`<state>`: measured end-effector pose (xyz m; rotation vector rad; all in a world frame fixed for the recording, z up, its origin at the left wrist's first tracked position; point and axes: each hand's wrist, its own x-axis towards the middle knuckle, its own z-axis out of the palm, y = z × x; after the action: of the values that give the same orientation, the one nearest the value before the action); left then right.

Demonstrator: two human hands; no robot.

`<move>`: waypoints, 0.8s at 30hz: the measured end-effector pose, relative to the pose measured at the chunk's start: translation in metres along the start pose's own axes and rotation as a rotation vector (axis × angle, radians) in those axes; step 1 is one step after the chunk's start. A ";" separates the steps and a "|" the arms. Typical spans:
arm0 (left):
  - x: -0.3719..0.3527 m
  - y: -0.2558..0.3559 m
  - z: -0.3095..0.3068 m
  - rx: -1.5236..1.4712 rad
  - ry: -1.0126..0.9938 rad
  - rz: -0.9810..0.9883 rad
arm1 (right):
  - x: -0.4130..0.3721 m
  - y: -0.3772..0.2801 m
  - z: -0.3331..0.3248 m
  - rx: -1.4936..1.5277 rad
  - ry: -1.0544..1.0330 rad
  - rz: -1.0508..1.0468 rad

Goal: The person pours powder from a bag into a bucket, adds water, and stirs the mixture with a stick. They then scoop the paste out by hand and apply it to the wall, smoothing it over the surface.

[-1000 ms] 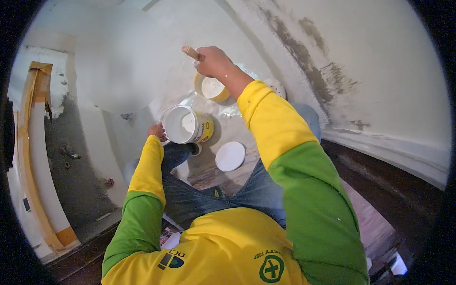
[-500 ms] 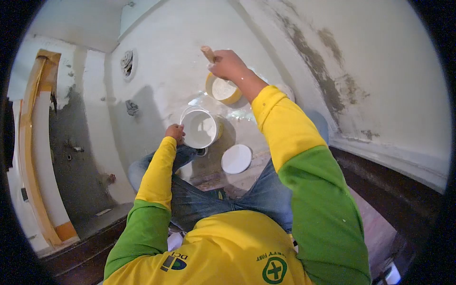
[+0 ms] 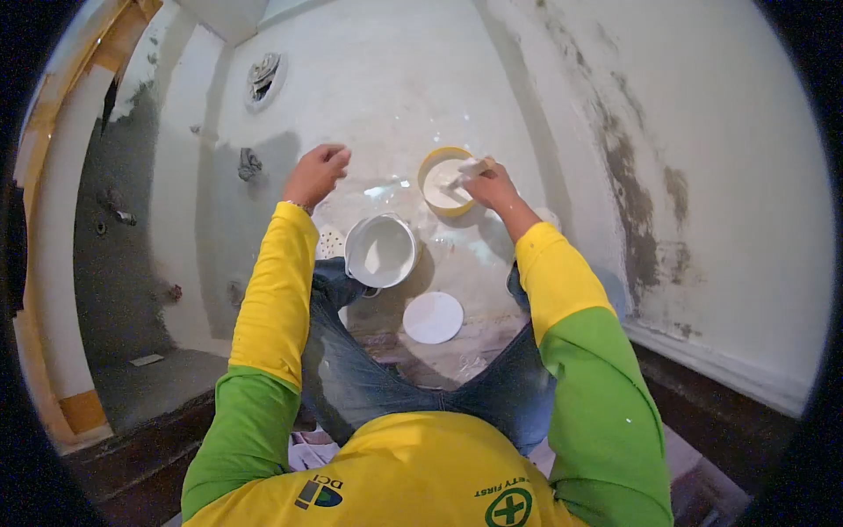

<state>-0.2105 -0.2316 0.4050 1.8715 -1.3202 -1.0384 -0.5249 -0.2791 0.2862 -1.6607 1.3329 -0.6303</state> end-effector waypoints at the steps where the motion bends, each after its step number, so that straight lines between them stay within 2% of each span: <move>1: 0.004 0.004 0.001 -0.021 0.009 -0.004 | 0.002 -0.001 -0.001 -0.079 0.013 0.032; 2: 0.007 0.014 0.003 -0.141 -0.024 -0.026 | 0.008 -0.001 0.000 -0.101 0.003 0.026; 3: 0.009 0.023 0.003 -0.262 -0.058 -0.048 | 0.012 0.000 0.002 -0.183 0.091 0.017; 4: 0.013 0.026 0.004 -0.283 -0.052 -0.058 | 0.016 0.002 0.005 -0.261 0.175 0.009; 5: 0.018 0.027 0.003 -0.284 -0.036 -0.030 | 0.019 0.006 0.011 -0.275 0.154 0.008; 7: 0.025 0.027 -0.003 -0.291 -0.001 -0.024 | 0.027 0.014 0.029 -0.103 0.157 -0.161; 8: 0.027 0.025 -0.006 -0.329 0.013 -0.026 | 0.027 0.019 0.036 -0.106 0.127 -0.162; 10: 0.030 0.023 -0.017 -0.372 0.045 -0.039 | 0.029 0.028 0.043 0.071 -0.076 -0.254; 11: 0.031 0.021 -0.023 -0.362 0.027 -0.057 | 0.031 0.024 0.041 0.071 -0.094 -0.252; 13: 0.029 0.020 -0.029 -0.358 0.009 -0.079 | 0.036 0.012 0.029 0.120 -0.264 0.134; 14: 0.028 0.020 -0.032 -0.382 0.027 -0.088 | 0.040 0.006 0.024 0.114 -0.271 0.135; 16: 0.027 0.021 -0.036 -0.409 0.047 -0.098 | 0.047 0.000 0.018 -0.154 0.002 0.308; 17: 0.026 0.022 -0.038 -0.448 0.086 -0.069 | 0.050 0.008 0.019 -0.218 0.058 0.197; 18: 0.024 0.022 -0.039 -0.490 0.127 -0.043 | 0.050 0.013 0.022 -0.228 0.049 0.195; 20: 0.025 0.019 -0.040 -0.505 0.142 -0.037 | 0.047 0.019 0.029 -0.152 0.013 -0.270; 21: 0.026 0.019 -0.042 -0.511 0.153 -0.025 | 0.045 0.022 0.035 0.004 -0.026 -0.274; 22: 0.026 0.019 -0.044 -0.518 0.159 -0.022 | 0.044 0.021 0.033 -0.003 -0.030 -0.280; 24: 0.025 0.019 -0.045 -0.556 0.166 -0.021 | 0.040 0.019 0.026 0.202 -0.237 0.078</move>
<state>-0.1753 -0.2593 0.4371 1.5097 -0.8088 -1.0966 -0.5015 -0.3096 0.2517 -1.4631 1.1194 -0.4888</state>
